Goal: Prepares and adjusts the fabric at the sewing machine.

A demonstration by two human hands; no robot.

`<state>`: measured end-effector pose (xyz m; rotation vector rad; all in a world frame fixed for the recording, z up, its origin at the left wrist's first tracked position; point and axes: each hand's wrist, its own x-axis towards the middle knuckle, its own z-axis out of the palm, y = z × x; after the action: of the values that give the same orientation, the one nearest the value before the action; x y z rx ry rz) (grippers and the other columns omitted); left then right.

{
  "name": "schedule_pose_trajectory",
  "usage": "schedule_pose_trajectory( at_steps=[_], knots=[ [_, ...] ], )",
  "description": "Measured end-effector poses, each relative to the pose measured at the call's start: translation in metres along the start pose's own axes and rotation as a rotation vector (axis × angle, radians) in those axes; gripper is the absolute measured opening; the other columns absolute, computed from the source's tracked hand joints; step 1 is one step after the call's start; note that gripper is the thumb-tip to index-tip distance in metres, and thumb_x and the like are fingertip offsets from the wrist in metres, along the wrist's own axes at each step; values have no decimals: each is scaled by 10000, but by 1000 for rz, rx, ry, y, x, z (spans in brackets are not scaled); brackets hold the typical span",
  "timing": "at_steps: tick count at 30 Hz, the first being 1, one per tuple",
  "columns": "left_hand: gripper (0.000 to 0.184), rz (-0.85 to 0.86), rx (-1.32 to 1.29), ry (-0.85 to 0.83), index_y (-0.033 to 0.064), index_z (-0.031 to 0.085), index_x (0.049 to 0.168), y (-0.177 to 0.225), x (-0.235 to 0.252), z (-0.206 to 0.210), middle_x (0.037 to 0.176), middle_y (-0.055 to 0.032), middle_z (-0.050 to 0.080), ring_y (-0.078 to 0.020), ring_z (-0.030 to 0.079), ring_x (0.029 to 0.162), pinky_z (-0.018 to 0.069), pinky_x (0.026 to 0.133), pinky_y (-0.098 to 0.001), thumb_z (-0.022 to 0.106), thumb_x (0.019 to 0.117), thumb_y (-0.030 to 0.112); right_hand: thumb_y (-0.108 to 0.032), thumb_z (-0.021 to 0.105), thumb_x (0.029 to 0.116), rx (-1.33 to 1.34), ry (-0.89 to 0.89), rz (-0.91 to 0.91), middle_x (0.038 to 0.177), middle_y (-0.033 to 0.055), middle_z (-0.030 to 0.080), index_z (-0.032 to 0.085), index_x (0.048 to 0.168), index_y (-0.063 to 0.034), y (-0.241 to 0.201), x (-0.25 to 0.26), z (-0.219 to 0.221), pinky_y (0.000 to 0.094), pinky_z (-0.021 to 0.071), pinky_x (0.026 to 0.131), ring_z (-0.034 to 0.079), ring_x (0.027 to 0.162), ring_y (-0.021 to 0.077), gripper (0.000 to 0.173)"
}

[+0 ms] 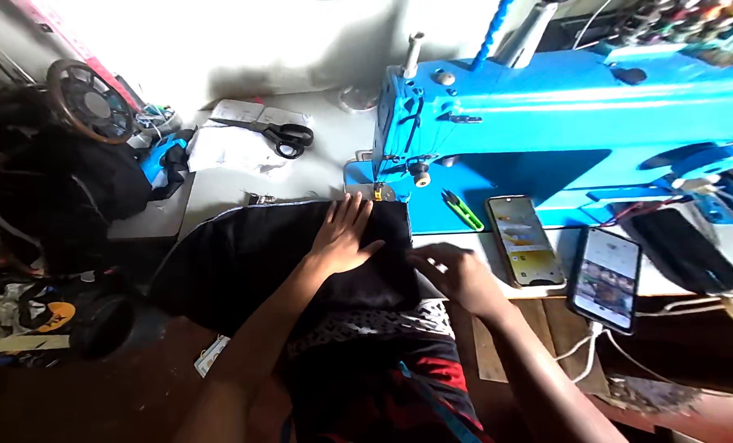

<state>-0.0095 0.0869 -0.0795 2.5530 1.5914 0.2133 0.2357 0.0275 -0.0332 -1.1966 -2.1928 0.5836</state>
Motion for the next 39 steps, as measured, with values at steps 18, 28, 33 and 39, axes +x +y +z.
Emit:
schedule_pose_trajectory(
  at_steps=[18,28,33,39],
  knots=[
    [1117,-753,-103,111,-37,222,1605,36,-20,-21,1688,-280,96,-471,31,1568,3,1220,-672,391,907,818,1,558,954,-252,-66,-284,1234,88,727,797,1120,-141,45,82,39,562,517,901,657,1145,358,324],
    [1288,-757,-61,68,-31,168,1618,27,-17,-8,1697,-262,71,-462,7,1571,-23,1205,-693,404,792,927,-20,581,916,-249,-218,-531,1372,29,672,760,1184,-151,68,97,26,544,504,976,612,1266,323,348],
    [1289,-645,-42,-15,-38,165,1617,16,-18,-14,1693,-276,59,-456,4,1573,-14,1200,-706,354,800,941,3,495,947,-229,-207,-397,1408,31,651,729,1262,-161,55,78,26,553,491,951,612,1255,341,425],
    [1266,-319,-10,-41,-54,238,1597,-5,-14,-16,1680,-282,141,-461,80,1568,29,1210,-701,396,805,922,-13,479,964,-314,-14,-171,1382,44,671,748,1218,-157,23,32,42,548,508,905,644,1211,352,396]
  ],
)
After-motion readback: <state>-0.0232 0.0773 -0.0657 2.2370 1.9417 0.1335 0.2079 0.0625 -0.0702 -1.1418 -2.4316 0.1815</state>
